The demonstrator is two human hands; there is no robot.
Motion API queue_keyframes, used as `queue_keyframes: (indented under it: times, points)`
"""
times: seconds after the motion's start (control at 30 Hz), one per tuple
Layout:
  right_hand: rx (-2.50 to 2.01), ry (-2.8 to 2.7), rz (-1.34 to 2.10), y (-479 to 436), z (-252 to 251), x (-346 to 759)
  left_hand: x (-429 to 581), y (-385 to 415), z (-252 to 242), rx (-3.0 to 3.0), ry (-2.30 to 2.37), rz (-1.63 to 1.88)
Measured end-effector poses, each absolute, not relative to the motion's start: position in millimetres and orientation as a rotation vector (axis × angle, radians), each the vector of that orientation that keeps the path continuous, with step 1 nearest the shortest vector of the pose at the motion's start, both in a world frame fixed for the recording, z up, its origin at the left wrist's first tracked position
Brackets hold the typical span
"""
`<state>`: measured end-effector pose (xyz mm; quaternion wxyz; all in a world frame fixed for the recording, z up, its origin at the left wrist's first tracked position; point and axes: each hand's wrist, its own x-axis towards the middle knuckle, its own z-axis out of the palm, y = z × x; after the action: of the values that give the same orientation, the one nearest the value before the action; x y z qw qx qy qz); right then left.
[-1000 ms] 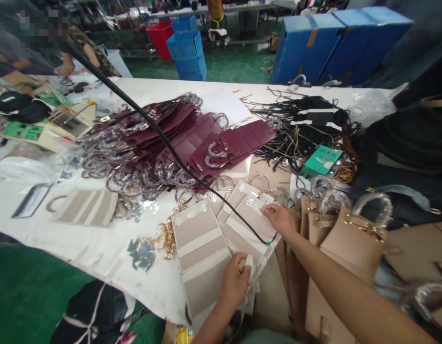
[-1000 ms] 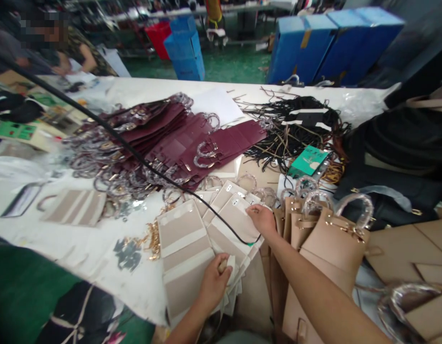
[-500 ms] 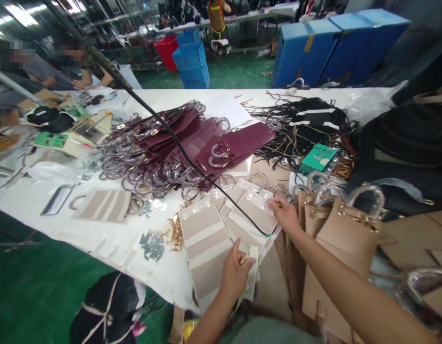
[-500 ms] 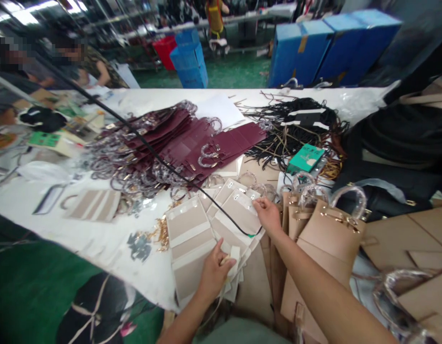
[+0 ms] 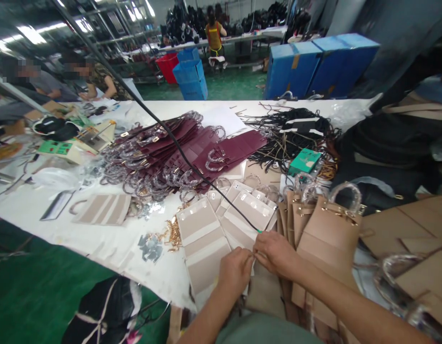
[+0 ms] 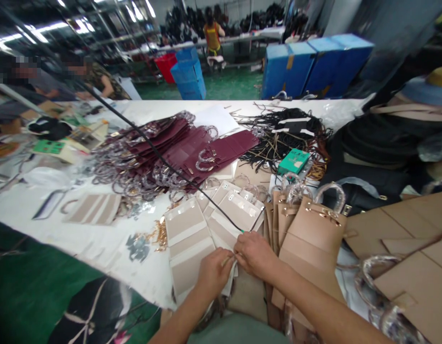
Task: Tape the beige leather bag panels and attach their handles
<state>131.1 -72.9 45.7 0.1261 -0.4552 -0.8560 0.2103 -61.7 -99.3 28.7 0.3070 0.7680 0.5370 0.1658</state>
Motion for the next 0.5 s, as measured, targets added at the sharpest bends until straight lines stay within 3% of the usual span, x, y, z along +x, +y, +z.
queue_keyframes:
  times: [0.13,0.23,0.37,0.5]
  points:
    - [-1.435,-2.389,0.659,-68,34,136,-58,-101,35,2.216,1.414,0.349]
    - [-1.615,-1.974,0.829,-41,21,150,-55,-101,32,2.178,1.374,0.387]
    - [-1.674,-1.289,1.100,24,6,157,-60,-94,8,1.804,1.479,0.514]
    - [-1.752,-1.210,1.115,82,-11,129,-73,-80,-25,1.500,1.548,0.570]
